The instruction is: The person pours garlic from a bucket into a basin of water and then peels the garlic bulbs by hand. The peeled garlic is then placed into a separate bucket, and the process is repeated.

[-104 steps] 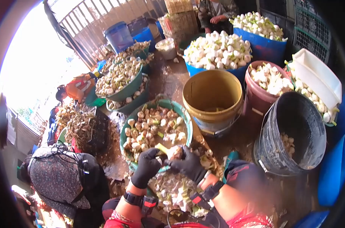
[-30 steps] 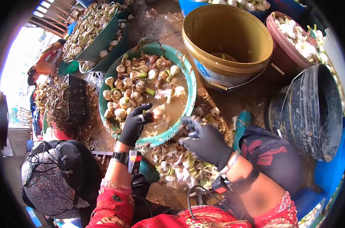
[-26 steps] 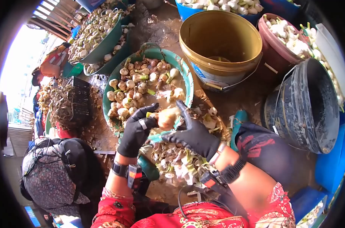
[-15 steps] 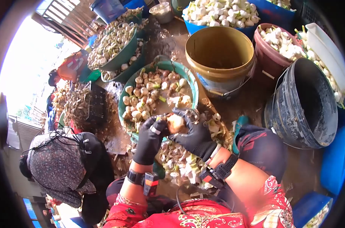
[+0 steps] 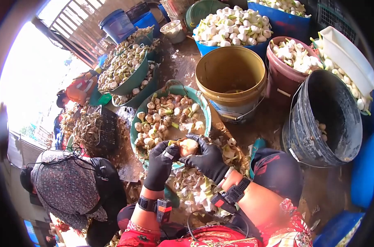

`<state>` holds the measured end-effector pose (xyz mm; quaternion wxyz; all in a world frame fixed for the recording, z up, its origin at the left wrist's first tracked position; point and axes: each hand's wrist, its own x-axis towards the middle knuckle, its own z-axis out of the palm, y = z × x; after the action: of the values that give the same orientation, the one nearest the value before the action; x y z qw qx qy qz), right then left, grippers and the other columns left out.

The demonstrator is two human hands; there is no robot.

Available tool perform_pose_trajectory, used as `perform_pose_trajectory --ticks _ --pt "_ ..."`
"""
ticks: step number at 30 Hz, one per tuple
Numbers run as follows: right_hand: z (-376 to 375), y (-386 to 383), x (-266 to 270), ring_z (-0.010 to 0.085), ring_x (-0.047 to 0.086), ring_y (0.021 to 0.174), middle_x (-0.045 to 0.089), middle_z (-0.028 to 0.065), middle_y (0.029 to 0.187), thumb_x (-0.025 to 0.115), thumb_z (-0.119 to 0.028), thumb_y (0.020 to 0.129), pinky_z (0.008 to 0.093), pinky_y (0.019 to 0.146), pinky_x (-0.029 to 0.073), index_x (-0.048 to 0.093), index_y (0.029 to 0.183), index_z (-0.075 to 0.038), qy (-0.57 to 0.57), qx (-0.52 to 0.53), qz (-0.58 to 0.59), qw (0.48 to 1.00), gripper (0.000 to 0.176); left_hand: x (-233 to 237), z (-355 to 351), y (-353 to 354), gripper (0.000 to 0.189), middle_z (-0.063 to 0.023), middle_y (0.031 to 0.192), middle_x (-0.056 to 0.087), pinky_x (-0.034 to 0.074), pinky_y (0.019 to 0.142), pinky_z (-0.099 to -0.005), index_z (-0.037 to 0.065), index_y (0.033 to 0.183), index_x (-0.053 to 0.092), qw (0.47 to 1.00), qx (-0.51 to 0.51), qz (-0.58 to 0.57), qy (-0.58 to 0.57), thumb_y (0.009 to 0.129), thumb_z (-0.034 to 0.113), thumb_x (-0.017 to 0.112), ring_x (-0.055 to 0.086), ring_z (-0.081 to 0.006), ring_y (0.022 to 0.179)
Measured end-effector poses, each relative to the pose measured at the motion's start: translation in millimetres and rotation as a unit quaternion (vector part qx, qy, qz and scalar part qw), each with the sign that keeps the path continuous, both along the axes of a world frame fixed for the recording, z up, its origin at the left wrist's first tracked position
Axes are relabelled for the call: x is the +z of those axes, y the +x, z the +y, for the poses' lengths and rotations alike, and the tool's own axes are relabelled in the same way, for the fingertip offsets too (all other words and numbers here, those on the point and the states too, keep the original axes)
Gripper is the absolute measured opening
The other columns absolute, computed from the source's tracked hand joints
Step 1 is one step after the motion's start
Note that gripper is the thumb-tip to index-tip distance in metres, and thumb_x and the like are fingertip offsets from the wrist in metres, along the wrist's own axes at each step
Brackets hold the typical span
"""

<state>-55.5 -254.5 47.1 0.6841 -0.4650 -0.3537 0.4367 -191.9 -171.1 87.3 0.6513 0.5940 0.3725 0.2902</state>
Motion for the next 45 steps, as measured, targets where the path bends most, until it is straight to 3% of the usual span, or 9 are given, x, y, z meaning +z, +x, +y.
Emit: perform_pose_trajectory --ticks 23,27,29,31,35,36,38,42,45 --pt "0.1 2.7 -1.8 0.0092 0.056 0.095 0.061 0.0045 0.102 0.069 0.003 0.075 0.0249 0.083 0.049 0.048 0.127 -0.001 -0.023 0.05 0.165 0.985 0.056 7.2 -3.8 4.3 0.021 -0.0078 0.088 0.065 0.052 0.069 -0.0265 -0.006 0.103 0.059 0.999 0.002 -0.005 -0.032 0.084 0.001 0.057 0.062 -0.0126 0.077" --pt "2.2 5.9 -3.6 0.0102 0.059 0.085 0.062 0.0039 0.095 0.059 -0.013 0.087 0.0268 0.076 0.051 0.055 0.114 -0.001 -0.034 0.057 0.186 0.98 0.03 1.4 1.0 1.4 0.014 -0.005 0.083 0.064 0.048 0.062 -0.0235 -0.004 0.095 0.061 0.995 -0.009 0.05 0.085 0.082 -0.002 0.056 0.057 -0.0083 0.069" --pt "-0.8 10.2 -2.6 0.0135 0.061 0.077 0.063 0.0048 0.091 0.052 -0.025 0.091 0.0299 0.068 0.053 0.058 0.105 -0.002 -0.08 0.09 0.261 0.958 0.027 -3.6 7.1 -4.9 0.013 -0.005 0.08 0.064 0.047 0.06 -0.0256 -0.001 0.092 0.063 0.977 -0.024 0.128 0.168 0.08 -0.001 0.059 0.056 -0.0101 0.065" --pt "-1.0 19.3 -5.1 0.0175 0.062 0.079 0.062 0.0064 0.087 0.051 -0.027 0.091 0.031 0.069 0.052 0.057 0.101 -0.001 -0.083 0.304 0.488 0.814 0.028 -4.6 13.6 -7.4 0.016 -0.0062 0.078 0.063 0.047 0.061 -0.0288 0.003 0.091 0.065 0.938 -0.04 0.185 0.289 0.075 0.0 0.064 0.058 -0.0134 0.066" --pt "1.3 21.5 -13.5 0.0207 0.063 0.069 0.064 0.0077 0.082 0.049 -0.036 0.089 0.0347 0.058 0.053 0.058 0.097 -0.006 -0.091 0.412 0.498 0.757 0.033 1.2 13.1 1.7 0.029 -0.0068 0.085 0.065 0.047 0.068 -0.0287 0.005 0.097 0.066 0.863 -0.141 0.195 0.445 0.068 0.0 0.069 0.06 -0.0139 0.079" --pt "-0.7 16.8 -13.4 0.0214 0.063 0.07 0.064 0.0081 0.084 0.053 -0.034 0.088 0.0351 0.059 0.053 0.058 0.098 -0.005 -0.089 0.327 0.426 0.839 0.03 -3.0 10.5 2.3 0.029 -0.0064 0.088 0.065 0.048 0.071 -0.0281 0.004 0.1 0.065 0.924 -0.129 0.135 0.333 0.072 0.0 0.068 0.06 -0.0132 0.081" --pt "-5.3 17.6 -8.3 0.0215 0.063 0.071 0.064 0.008 0.085 0.055 -0.031 0.087 0.0349 0.061 0.053 0.058 0.099 -0.005 -0.087 0.332 0.435 0.833 0.029 -8.2 10.0 1.1 0.028 -0.0055 0.097 0.065 0.049 0.078 -0.0263 -0.001 0.111 0.061 0.995 -0.061 0.02 0.071 0.084 0.003 0.057 0.06 -0.0122 0.088" --pt "-1.7 24.2 -11.4 0.019 0.063 0.078 0.063 0.0062 0.087 0.06 -0.022 0.084 0.033 0.069 0.053 0.059 0.102 -0.003 -0.096 0.281 0.395 0.869 0.026 -21.4 5.3 -24.4 0.04 -0.0094 0.109 0.06 0.049 0.077 -0.0257 -0.003 0.125 0.049 0.969 -0.041 -0.169 -0.176 0.088 0.011 0.056 0.06 -0.0121 0.085" --pt "1.4 17.5 4.1 0.0141 0.061 0.077 0.06 0.0033 0.084 0.06 -0.019 0.085 0.0298 0.069 0.053 0.059 0.097 -0.004 -0.122 0.273 0.331 0.895 0.02 5.6 -15.3 -13.9 0.041 -0.0088 0.105 0.06 0.048 0.076 -0.0259 -0.001 0.126 0.05 0.991 -0.061 -0.064 -0.104 0.086 0.009 0.057 0.059 -0.0115 0.082"
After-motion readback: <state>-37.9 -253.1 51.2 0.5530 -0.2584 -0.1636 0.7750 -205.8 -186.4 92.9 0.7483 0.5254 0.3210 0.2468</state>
